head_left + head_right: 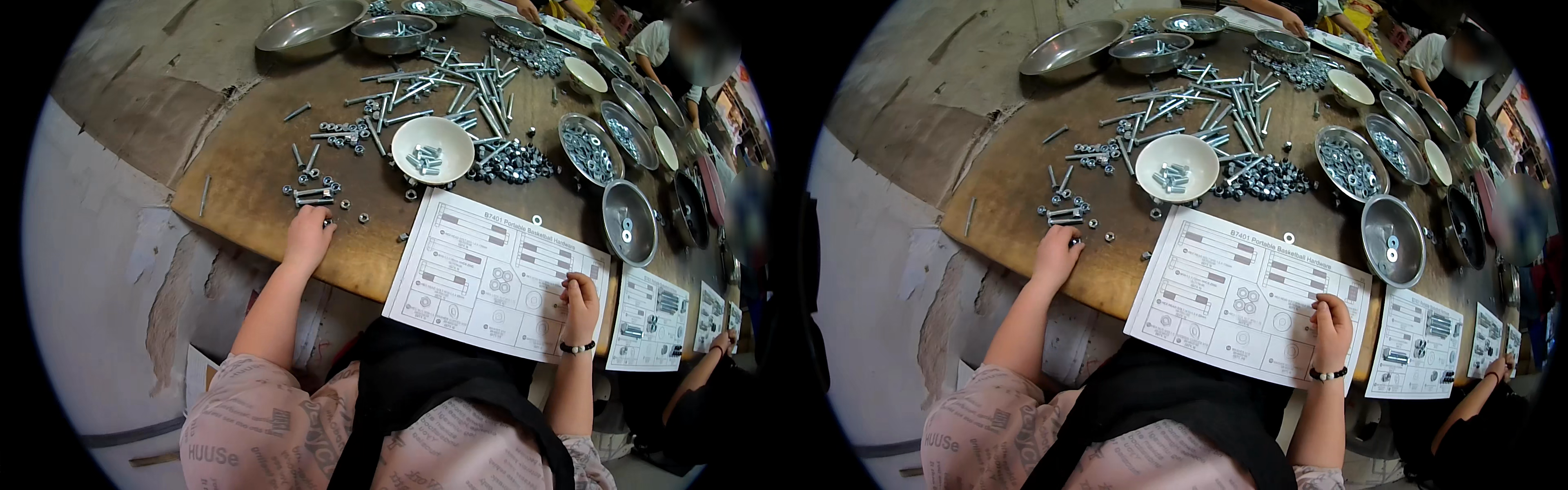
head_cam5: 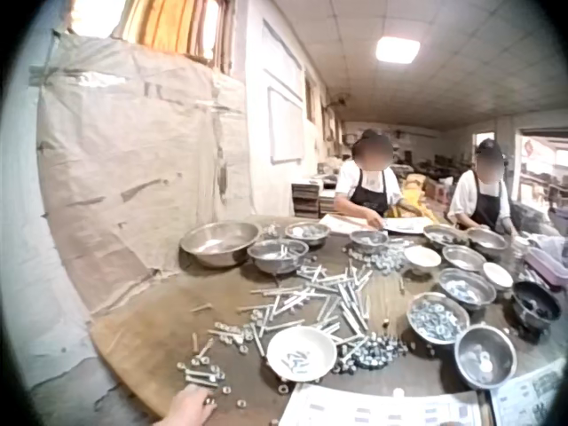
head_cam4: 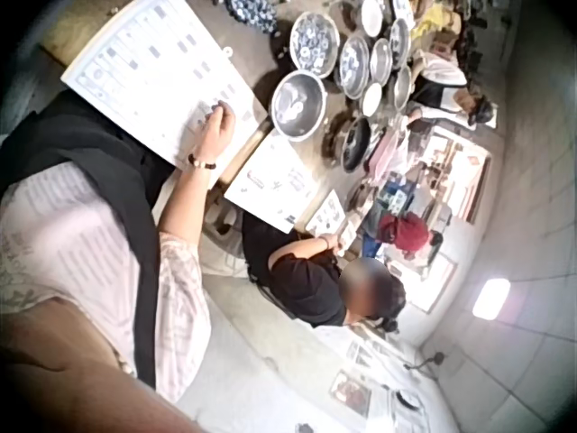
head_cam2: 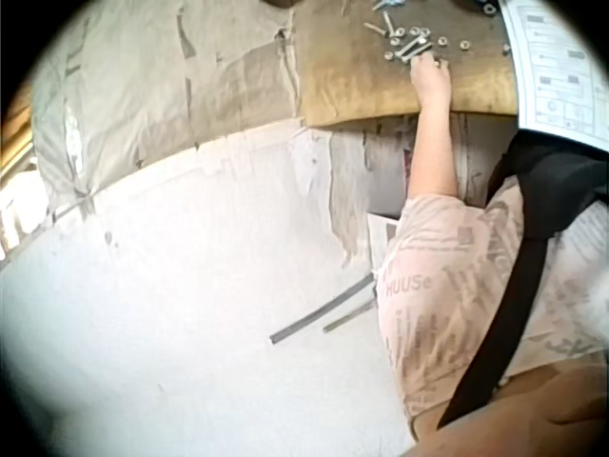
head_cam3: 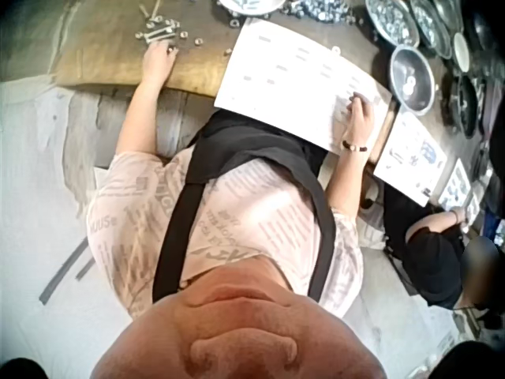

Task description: The person sorts metal fasteners including bolts, nuts, and washers from a large pile on a table into separate bowls and onto a printed instruction sheet. They repeatedly pick up items, place them into designated areas, and adjust the layout of the sheet and bowls.

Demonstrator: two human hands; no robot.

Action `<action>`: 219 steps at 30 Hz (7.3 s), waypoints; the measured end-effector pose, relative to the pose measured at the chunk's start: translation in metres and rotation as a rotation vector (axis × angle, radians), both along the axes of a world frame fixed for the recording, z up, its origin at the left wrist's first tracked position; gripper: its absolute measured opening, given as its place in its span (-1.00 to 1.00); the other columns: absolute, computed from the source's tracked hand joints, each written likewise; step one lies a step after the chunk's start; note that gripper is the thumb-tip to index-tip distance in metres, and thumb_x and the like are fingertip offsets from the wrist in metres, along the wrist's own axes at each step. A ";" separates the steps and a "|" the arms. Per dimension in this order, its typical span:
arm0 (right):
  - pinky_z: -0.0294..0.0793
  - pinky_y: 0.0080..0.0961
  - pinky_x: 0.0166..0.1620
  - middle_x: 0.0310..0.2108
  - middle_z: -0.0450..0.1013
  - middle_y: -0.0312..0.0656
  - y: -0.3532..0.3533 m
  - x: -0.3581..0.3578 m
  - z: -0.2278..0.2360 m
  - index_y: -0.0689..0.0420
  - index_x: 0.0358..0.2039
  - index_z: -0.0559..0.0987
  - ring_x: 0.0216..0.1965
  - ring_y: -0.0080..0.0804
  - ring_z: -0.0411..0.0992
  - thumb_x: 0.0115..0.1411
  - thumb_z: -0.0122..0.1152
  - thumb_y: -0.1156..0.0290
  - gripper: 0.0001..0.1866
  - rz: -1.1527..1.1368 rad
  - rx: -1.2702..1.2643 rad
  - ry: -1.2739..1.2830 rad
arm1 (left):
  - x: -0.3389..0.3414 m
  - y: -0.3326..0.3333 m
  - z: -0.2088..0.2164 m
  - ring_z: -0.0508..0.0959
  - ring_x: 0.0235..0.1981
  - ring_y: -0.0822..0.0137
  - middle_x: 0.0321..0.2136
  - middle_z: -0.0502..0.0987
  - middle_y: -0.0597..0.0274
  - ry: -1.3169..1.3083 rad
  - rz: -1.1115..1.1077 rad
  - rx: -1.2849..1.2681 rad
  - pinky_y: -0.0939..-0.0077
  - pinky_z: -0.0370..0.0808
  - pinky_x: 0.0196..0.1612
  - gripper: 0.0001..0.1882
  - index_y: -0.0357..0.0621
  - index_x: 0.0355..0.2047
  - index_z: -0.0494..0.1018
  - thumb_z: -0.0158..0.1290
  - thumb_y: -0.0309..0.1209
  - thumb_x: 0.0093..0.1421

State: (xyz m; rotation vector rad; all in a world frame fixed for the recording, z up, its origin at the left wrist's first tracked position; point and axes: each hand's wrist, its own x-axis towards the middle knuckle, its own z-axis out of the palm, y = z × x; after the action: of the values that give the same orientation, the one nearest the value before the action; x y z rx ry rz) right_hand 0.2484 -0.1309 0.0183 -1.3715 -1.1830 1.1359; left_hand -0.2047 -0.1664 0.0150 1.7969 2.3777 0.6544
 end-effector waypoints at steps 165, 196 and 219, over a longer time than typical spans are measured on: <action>0.42 -0.32 -0.27 -0.35 0.32 -0.10 0.079 -0.315 0.018 0.05 -0.31 0.47 -0.29 -0.17 0.39 -0.04 0.20 0.30 -0.75 0.771 0.517 -1.014 | -0.009 0.035 0.014 0.38 -0.12 0.21 -0.24 0.39 0.22 -0.038 -0.286 -0.040 0.31 0.26 -0.08 -0.53 -0.05 -0.16 0.40 0.20 -0.36 -0.15; 0.42 -0.30 -0.29 -0.40 0.37 -0.12 0.083 -0.296 -0.007 0.09 -0.39 0.51 -0.35 -0.16 0.41 0.05 0.08 0.23 -0.79 0.837 0.519 -0.997 | 0.004 0.040 0.003 0.43 -0.25 0.19 -0.39 0.44 0.25 -0.010 -0.276 0.013 0.32 0.31 -0.19 -0.77 -0.04 -0.34 0.45 0.12 -0.34 -0.05; 0.40 -0.42 -0.29 -0.40 0.37 -0.18 0.050 -0.081 0.045 0.07 -0.30 0.52 -0.36 -0.27 0.40 -0.05 0.24 0.38 -0.76 0.606 0.203 -0.816 | 0.029 0.044 0.032 0.45 -0.33 0.13 -0.39 0.42 0.15 0.019 -0.299 0.063 0.35 0.38 -0.27 -0.77 -0.13 -0.31 0.43 0.10 -0.48 -0.05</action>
State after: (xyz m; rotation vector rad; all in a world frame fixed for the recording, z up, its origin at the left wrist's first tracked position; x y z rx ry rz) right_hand 0.1679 -0.0813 0.0634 -1.3889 -2.3497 0.7983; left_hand -0.1756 -0.1220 0.0474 2.1333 2.0559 0.6820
